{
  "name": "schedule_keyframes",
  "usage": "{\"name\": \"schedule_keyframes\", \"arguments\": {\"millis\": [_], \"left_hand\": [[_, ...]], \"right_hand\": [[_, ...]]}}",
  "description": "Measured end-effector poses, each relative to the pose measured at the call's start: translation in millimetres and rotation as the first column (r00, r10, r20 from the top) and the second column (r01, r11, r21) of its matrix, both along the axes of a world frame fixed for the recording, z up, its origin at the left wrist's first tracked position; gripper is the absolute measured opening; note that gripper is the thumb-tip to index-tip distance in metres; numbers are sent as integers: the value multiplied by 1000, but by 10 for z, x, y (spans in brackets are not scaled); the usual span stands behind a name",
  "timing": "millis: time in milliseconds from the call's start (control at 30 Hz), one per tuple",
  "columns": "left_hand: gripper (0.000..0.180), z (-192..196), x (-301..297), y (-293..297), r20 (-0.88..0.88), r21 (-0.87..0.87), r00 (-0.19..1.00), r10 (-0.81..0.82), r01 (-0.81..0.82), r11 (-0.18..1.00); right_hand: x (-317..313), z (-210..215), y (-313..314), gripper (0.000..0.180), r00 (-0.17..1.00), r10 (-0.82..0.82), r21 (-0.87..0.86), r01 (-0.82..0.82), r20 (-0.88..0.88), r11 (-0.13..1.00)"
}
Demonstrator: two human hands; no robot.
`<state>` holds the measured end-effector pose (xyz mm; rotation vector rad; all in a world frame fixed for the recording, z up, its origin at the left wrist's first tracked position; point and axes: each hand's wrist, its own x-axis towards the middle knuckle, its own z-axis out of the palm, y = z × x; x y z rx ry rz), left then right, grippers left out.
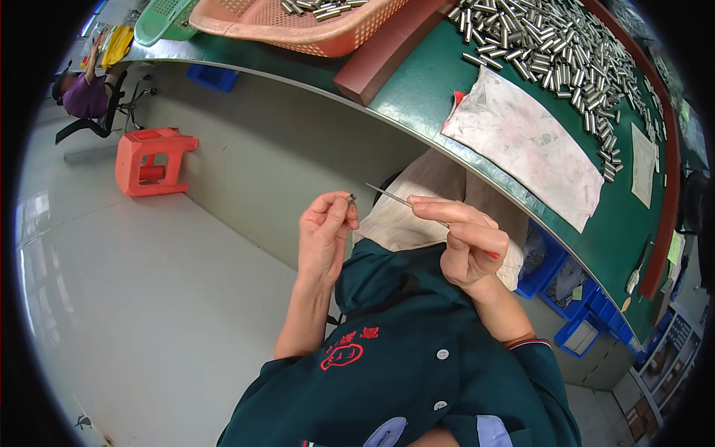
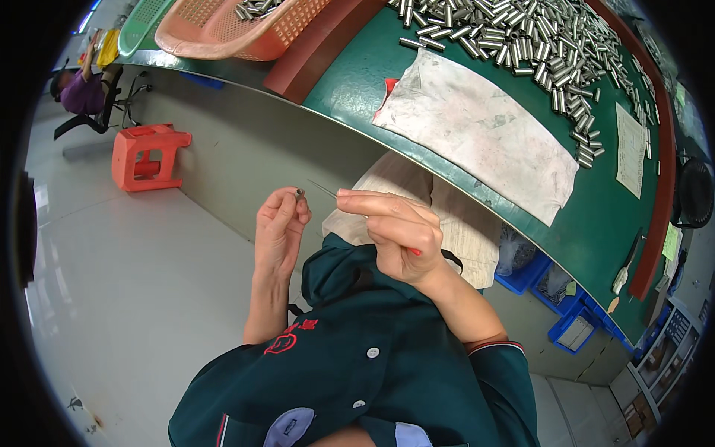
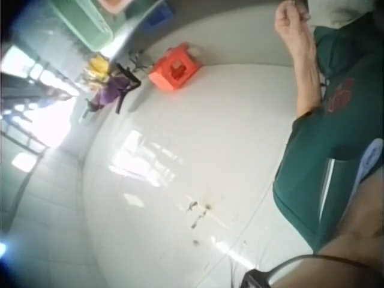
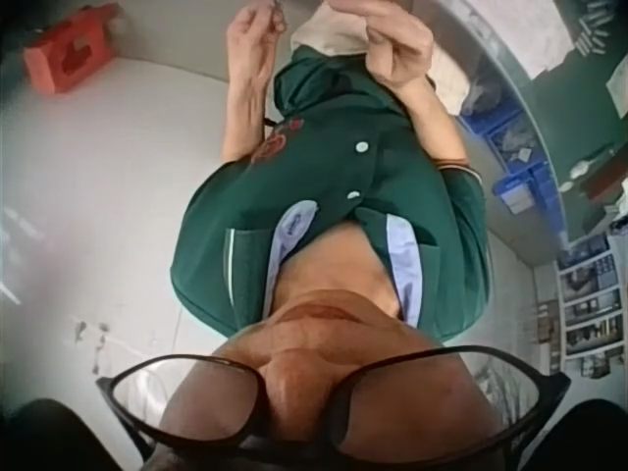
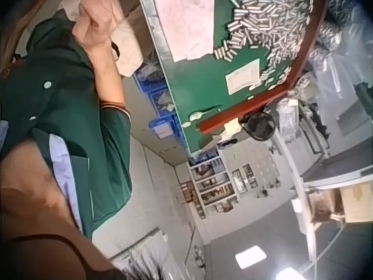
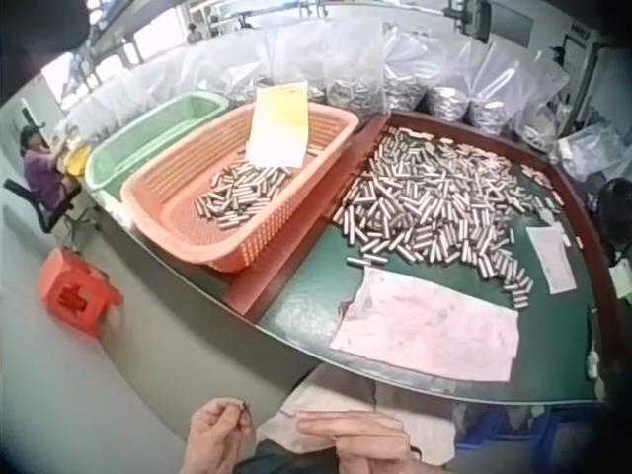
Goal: Manually inspect and clean the interior of small metal cylindrical parts using a thin probe tool.
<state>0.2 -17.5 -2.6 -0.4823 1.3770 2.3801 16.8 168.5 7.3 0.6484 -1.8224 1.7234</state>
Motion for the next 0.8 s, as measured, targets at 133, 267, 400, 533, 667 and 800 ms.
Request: {"name": "schedule_keyframes", "arguments": {"millis": [133, 267, 400, 533, 667, 800], "left_hand": [[13, 12, 1, 9, -49, -39, 999, -12, 10, 999], [13, 5, -5, 9, -52, -54, 998, -25, 22, 998], [13, -4, 3, 0, -52, -67, 998, -22, 19, 998], [13, 7, 15, 10, -72, -99, 996, -45, 38, 994], [14, 11, 13, -61, -59, -91, 994, -89, 83, 992], [15, -18, 2, -97, 15, 89, 993, -118, 117, 989]], "right_hand": [[11, -35, -66, 9, 1000, 21, -47, -20, 16, 999], [8, -72, -123, 10, 998, 37, -97, -31, 56, 995], [33, -73, -114, 8, 989, 55, -119, -39, 136, 992], [14, -105, -140, 9, 984, 39, -258, 7, 173, 966], [24, -125, -144, 7, 957, 58, -365, 52, 285, 930], [21, -103, -126, 8, 997, 18, -181, -5, 74, 983]]}}
